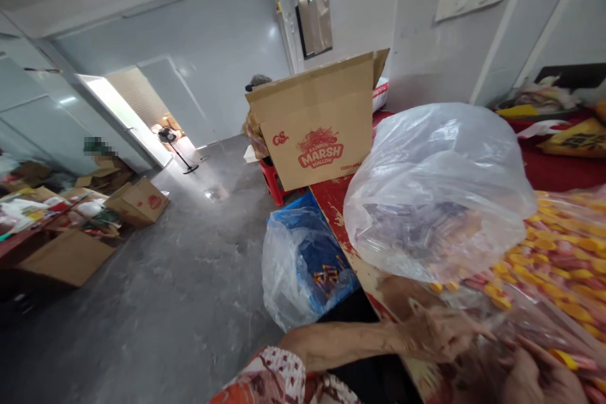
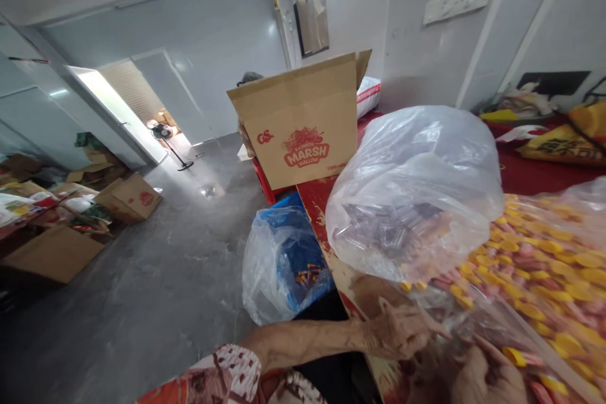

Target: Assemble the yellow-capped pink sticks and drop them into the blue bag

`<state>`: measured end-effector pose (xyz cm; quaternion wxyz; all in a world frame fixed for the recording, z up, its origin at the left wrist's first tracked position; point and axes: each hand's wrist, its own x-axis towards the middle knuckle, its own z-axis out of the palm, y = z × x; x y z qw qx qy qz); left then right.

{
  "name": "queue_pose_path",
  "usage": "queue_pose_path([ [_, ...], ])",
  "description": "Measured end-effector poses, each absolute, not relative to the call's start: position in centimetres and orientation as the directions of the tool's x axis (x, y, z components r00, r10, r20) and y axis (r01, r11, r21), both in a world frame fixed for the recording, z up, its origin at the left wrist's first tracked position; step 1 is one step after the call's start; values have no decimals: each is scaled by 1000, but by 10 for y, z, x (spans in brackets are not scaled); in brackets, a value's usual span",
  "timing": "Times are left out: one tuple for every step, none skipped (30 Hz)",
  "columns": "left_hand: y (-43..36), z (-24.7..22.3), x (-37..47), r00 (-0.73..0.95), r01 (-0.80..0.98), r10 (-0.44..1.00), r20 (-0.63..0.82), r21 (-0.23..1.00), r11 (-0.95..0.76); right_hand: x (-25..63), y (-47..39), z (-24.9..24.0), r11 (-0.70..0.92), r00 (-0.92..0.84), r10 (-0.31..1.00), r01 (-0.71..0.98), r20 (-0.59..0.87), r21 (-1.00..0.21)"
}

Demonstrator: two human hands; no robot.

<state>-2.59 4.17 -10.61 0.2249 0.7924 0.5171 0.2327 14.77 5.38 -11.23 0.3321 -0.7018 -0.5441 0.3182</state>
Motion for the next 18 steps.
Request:
queue_pose_path([
  [41, -101, -27, 396, 701, 909, 132, 596, -392, 142, 51, -100, -231, 245, 963, 523, -115, -820],
  [41, -97, -28, 403, 687, 904, 145, 605, -403, 137, 49, -90, -258, 279, 951, 495, -129, -830],
  [40, -94, -29, 378, 674, 910, 169, 624, -396, 133, 48, -82, -278, 314, 940, 466, -137, -840],
  [40, -91, -30, 330, 662, 924, 195, 650, -374, 129, 46, -76, -285, 334, 932, 433, -141, -855],
  [38, -90, -31, 275, 649, 937, 215, 677, -346, 126, 46, -72, -284, 348, 927, 398, -143, -872],
  [36, -90, -31, 224, 638, 948, 228, 701, -319, 125, 45, -71, -280, 355, 924, 366, -145, -888],
  [33, -90, -31, 191, 629, 952, 240, 715, -306, 124, 44, -71, -272, 356, 923, 342, -144, -900],
  [29, -91, -31, 168, 625, 953, 254, 720, -302, 124, 44, -72, -261, 355, 925, 327, -138, -908],
  [25, -92, -30, 154, 629, 950, 271, 715, -306, 125, 44, -75, -252, 353, 926, 321, -131, -913],
  [23, -95, -30, 154, 640, 945, 288, 700, -317, 125, 43, -77, -244, 349, 929, 326, -123, -913],
  [21, -97, -29, 171, 652, 938, 302, 679, -337, 126, 43, -81, -236, 346, 932, 338, -113, -911],
  [20, -100, -29, 198, 663, 929, 313, 655, -362, 127, 43, -84, -229, 339, 935, 347, -106, -909],
  [21, -102, -28, 231, 667, 918, 323, 635, -391, 128, 44, -88, -224, 333, 937, 353, -101, -908],
  [23, -105, -28, 260, 663, 907, 331, 622, -417, 128, 45, -92, -219, 336, 937, 358, -94, -908],
  [25, -107, -28, 279, 653, 898, 339, 619, -436, 127, 46, -96, -214, 342, 936, 362, -84, -907],
  [27, -110, -28, 280, 646, 895, 346, 622, -442, 127, 47, -99, -207, 354, 933, 359, -73, -910],
  [29, -112, -28, 270, 645, 898, 348, 627, -437, 126, 49, -102, -202, 367, 928, 352, -63, -914],
  [30, -113, -29, 259, 652, 902, 344, 627, -426, 126, 50, -104, -196, 380, 923, 344, -55, -918],
])
